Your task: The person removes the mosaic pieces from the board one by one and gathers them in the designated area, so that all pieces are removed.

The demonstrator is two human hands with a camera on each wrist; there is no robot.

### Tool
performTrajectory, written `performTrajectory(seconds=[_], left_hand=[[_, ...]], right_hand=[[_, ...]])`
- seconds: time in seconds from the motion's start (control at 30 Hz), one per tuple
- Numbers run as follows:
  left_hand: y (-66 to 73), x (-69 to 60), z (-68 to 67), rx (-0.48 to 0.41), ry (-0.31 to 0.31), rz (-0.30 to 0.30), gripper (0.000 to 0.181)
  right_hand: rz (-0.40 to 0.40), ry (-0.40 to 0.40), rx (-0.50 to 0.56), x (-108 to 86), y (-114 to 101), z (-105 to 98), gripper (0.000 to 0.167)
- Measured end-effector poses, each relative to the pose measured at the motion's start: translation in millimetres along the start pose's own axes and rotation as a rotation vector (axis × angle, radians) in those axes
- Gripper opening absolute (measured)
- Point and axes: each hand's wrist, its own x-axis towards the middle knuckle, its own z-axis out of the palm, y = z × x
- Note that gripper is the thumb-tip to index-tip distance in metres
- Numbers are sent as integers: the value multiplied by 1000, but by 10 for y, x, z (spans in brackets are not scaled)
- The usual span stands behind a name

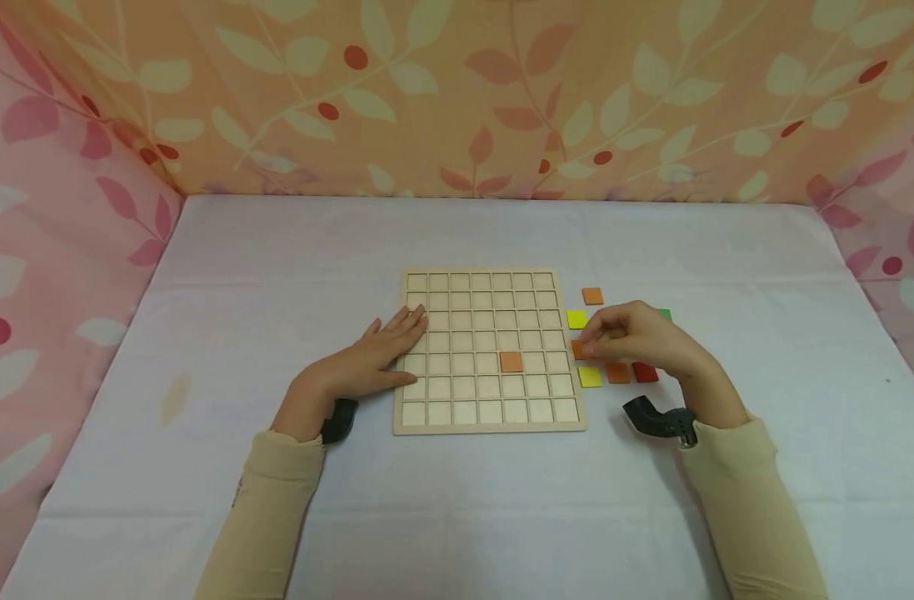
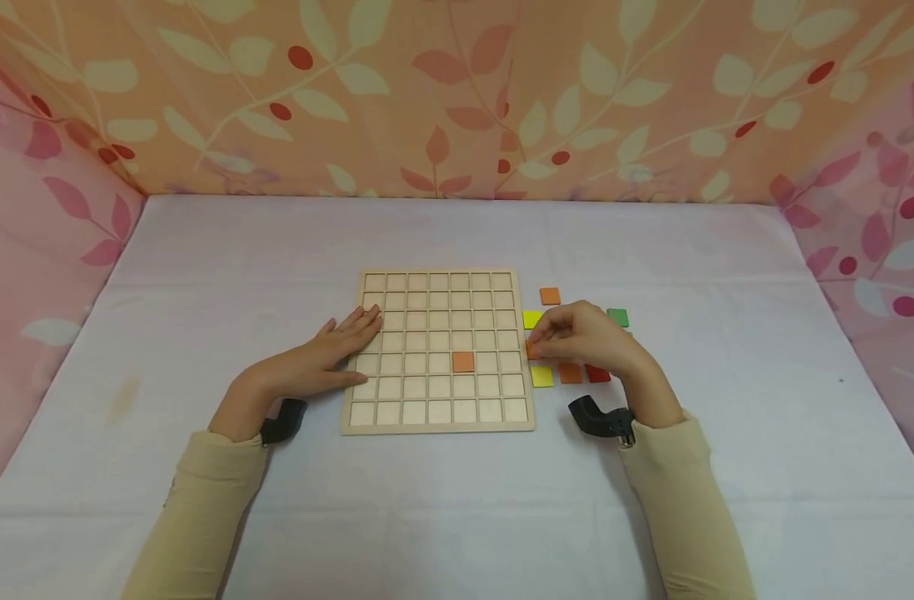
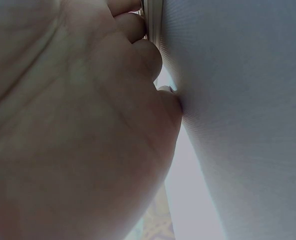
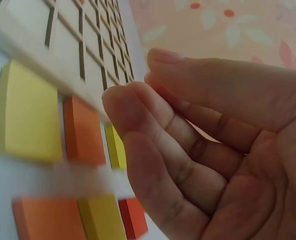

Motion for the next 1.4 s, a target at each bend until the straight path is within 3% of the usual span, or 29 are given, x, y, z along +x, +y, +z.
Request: performTrajectory(seconds=[0.13,0.4,0.53,0.97,1.4], left_hand=[[3,-2,-2,0,0,1,81],[10,-11,-4,-5,-3,1,82],[3,-4,2,-3,-4,5,82],[-22,4,15,5,0,6,83],[-1,-8,-8,-1,-12,-1,81]], right_hand=[[-27,-32,16,87,-52,60,18],[-63,-61,-112,250,-116,181,12],[-56,-75,-90,293,-151,225,13],[-196,-139,-58,453,-187,341,10],[-167,-119,-124,502,-198,464,11]])
